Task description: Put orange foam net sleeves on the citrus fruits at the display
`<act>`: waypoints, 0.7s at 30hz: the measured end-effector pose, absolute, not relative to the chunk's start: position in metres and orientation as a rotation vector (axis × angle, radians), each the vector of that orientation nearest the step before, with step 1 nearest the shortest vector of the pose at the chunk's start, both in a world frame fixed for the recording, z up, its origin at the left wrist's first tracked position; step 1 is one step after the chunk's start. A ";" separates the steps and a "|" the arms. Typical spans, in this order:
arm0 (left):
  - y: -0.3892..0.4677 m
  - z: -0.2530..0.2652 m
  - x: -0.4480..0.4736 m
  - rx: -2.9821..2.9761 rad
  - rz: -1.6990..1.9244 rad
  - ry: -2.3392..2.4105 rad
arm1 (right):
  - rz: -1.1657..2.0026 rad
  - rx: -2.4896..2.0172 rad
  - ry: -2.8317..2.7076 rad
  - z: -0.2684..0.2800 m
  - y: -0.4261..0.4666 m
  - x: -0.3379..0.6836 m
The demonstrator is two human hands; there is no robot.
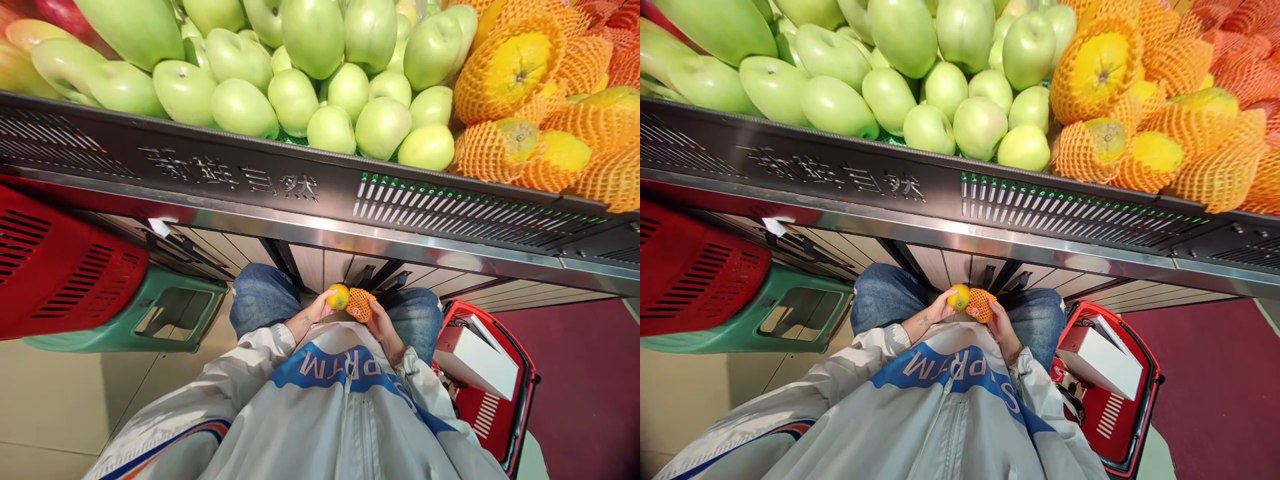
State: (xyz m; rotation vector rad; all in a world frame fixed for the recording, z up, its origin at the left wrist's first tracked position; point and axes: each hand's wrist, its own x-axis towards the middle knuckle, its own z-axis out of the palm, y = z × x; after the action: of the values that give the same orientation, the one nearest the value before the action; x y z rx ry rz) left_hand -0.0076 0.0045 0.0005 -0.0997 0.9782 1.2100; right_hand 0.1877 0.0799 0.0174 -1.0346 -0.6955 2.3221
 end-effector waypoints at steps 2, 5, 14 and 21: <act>0.006 0.002 -0.008 -0.137 1.206 1.003 | 2.319 -1.056 -0.710 0.016 0.080 0.188; 0.007 0.005 -0.008 -0.156 1.202 1.024 | 2.316 -1.084 -0.712 0.014 0.081 0.189; 0.010 0.009 -0.009 -0.136 1.158 1.108 | 2.324 -1.052 -0.781 0.016 0.078 0.188; 0.009 -0.003 -0.010 -0.098 1.204 1.163 | 2.477 -0.873 -0.696 0.014 0.077 0.191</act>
State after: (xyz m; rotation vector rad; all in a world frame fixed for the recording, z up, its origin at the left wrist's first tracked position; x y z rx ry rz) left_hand -0.0103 0.0093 -0.0032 -0.0982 1.1635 1.2039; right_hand 0.1911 0.0766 0.0137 -0.8727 -0.6958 2.4773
